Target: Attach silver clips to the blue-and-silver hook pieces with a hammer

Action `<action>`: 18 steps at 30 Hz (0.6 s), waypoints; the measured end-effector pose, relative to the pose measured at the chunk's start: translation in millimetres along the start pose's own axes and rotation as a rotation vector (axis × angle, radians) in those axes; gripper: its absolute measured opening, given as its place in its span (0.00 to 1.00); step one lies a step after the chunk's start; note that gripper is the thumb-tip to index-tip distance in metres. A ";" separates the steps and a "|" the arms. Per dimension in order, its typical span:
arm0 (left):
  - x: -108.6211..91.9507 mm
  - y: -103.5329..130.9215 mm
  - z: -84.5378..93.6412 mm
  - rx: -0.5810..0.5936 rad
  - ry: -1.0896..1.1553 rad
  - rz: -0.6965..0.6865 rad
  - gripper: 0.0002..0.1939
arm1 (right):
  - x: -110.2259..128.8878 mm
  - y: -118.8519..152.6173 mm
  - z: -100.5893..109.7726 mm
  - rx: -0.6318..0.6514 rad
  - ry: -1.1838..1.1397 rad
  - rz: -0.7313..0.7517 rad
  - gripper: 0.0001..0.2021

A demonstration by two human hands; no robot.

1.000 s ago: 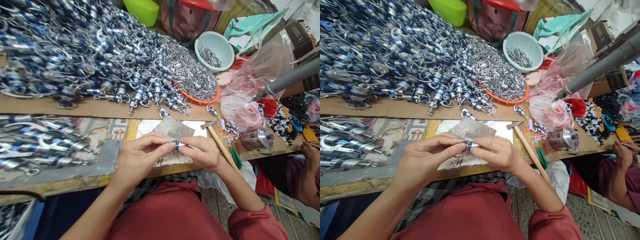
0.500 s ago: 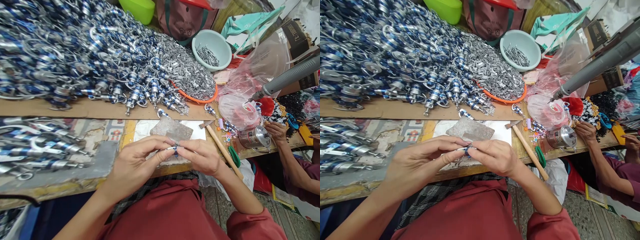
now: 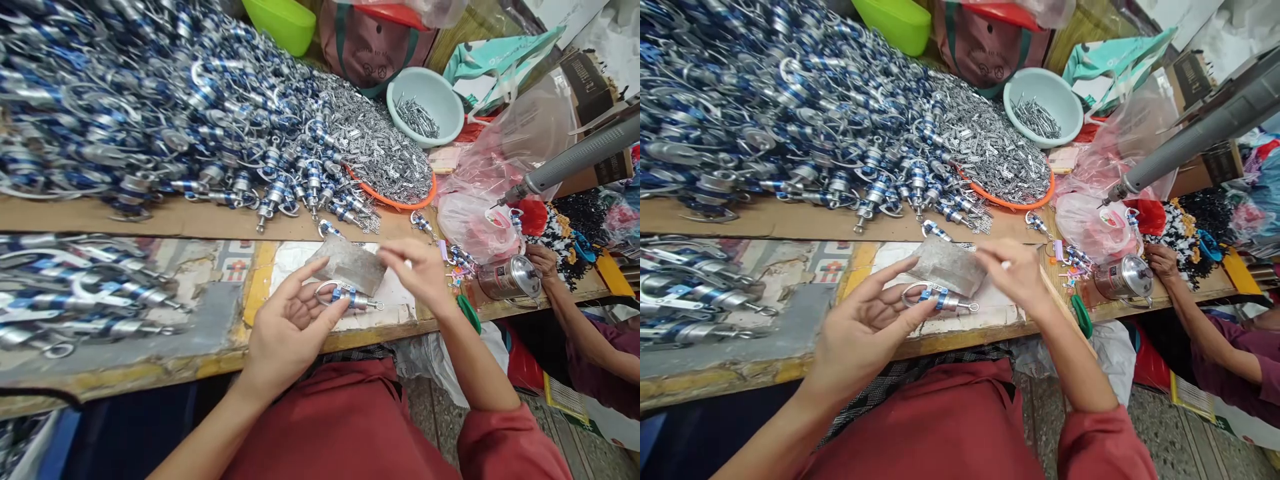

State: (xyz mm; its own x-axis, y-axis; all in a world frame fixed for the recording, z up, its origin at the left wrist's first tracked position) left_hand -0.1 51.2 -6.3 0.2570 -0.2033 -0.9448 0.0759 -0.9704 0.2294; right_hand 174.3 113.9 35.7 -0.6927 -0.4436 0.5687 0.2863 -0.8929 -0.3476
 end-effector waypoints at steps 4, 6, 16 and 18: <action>6.1 -3.6 -8.4 0.034 0.048 0.051 0.37 | -34.5 -39.8 -20.2 0.143 0.413 -0.107 0.16; 8.1 -4.1 -11.5 0.040 0.065 0.056 0.38 | -35.8 -51.4 -31.4 0.266 0.605 -0.127 0.19; 16.8 -5.1 -6.7 -0.084 0.141 -0.023 0.40 | -37.2 -50.7 -21.3 0.202 0.489 -0.104 0.16; 17.0 -4.8 -7.6 -0.091 0.148 -0.025 0.39 | -26.9 -36.6 -12.0 0.068 0.240 -0.064 0.08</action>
State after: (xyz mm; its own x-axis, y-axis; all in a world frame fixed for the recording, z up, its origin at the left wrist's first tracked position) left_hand 11.3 53.5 -21.7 0.3923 -0.1511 -0.9073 0.1695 -0.9576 0.2328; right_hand 174.4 159.4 24.3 -0.8456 -0.3623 0.3920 0.2754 -0.9252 -0.2611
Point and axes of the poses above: each hand's wrist, its own y-axis away from the middle knuckle, its own z-axis out of the back of the hand, x = y × z, the point moved 4 cm from there along -y, towards the middle knuckle, and after that the axes turned 3 degrees about y, right-handed, at the moved point
